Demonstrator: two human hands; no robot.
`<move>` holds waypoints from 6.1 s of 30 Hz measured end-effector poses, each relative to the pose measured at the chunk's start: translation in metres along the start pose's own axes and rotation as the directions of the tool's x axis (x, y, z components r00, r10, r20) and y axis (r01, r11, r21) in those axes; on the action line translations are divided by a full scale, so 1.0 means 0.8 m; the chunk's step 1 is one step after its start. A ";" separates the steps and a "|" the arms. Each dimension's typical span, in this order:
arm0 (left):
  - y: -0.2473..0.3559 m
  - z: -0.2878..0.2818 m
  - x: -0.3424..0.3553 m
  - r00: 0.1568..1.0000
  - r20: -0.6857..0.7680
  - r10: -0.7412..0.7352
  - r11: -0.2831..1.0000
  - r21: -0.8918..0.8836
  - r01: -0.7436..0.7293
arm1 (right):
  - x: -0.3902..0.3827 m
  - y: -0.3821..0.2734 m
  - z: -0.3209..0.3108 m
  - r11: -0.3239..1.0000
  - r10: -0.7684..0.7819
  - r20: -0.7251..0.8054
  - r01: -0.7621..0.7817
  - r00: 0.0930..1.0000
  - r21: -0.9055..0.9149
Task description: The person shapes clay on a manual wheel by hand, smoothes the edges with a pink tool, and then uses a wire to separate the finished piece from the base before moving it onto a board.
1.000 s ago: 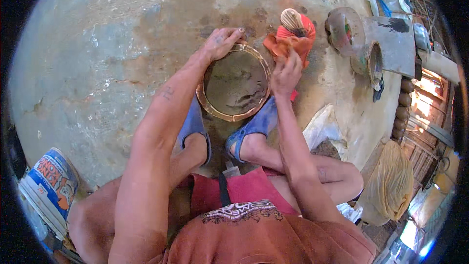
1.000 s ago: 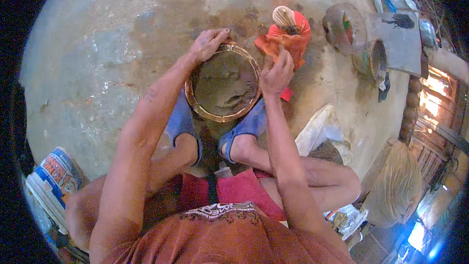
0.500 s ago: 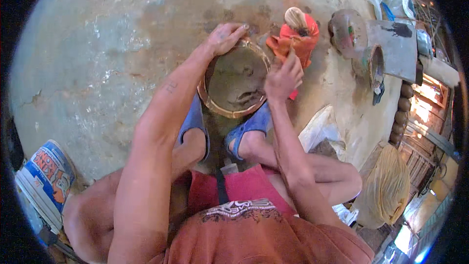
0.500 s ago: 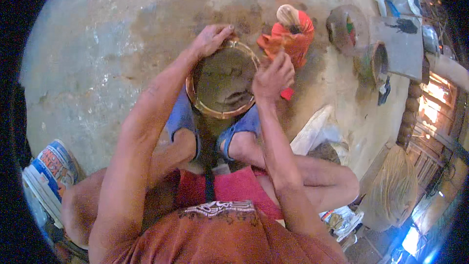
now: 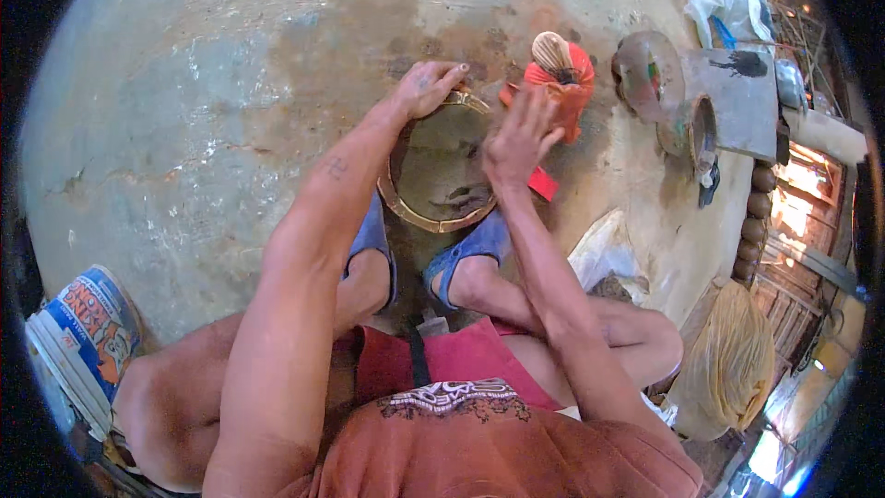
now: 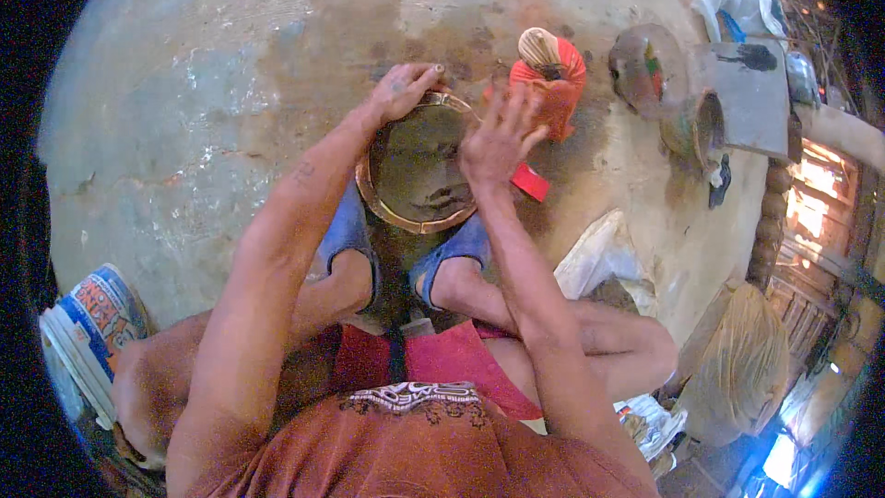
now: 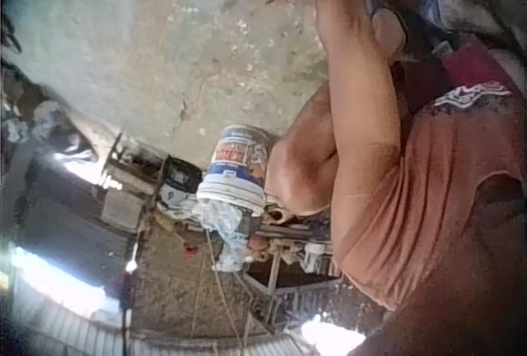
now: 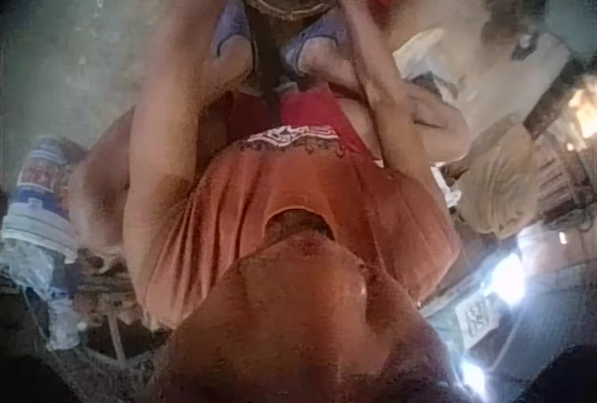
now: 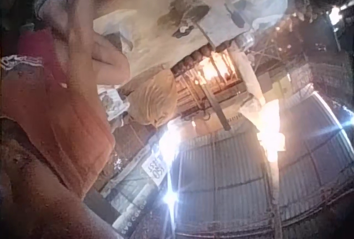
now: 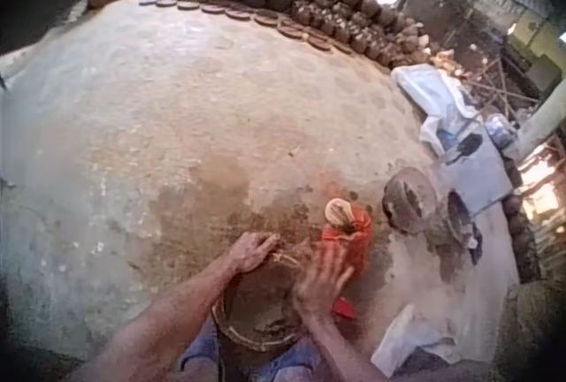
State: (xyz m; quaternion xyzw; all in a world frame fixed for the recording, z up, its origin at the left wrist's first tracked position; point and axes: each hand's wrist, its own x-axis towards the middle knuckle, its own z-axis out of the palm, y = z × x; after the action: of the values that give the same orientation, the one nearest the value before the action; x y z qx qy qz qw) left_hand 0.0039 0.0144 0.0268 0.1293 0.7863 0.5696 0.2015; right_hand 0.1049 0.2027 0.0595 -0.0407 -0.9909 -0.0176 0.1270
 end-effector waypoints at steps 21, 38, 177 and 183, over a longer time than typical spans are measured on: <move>-0.011 0.004 0.004 0.999 -0.018 -0.033 0.999 -0.023 0.032 | -0.042 -0.060 -0.005 0.978 -0.050 0.127 0.023 0.991 0.208; -0.012 -0.003 -0.011 0.996 -0.064 -0.056 0.995 -0.085 0.051 | 0.070 -0.076 0.003 0.921 0.124 -0.260 -0.013 0.958 0.390; 0.072 -0.041 -0.197 0.973 -0.014 0.229 0.801 0.571 -0.180 | 0.345 0.507 -0.026 0.771 0.632 0.063 -0.635 0.773 0.050; 0.096 -0.131 -0.259 0.922 -0.292 0.255 0.829 0.556 -0.053 | 0.377 0.493 -0.171 0.751 0.656 -0.220 -0.592 0.722 0.293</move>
State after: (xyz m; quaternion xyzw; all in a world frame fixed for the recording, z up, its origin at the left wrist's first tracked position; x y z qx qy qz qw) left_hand 0.1368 -0.1390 0.1631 0.1399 0.9238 0.3545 -0.0354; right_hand -0.1184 0.6126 0.2776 -0.3570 -0.8822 0.1211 0.2821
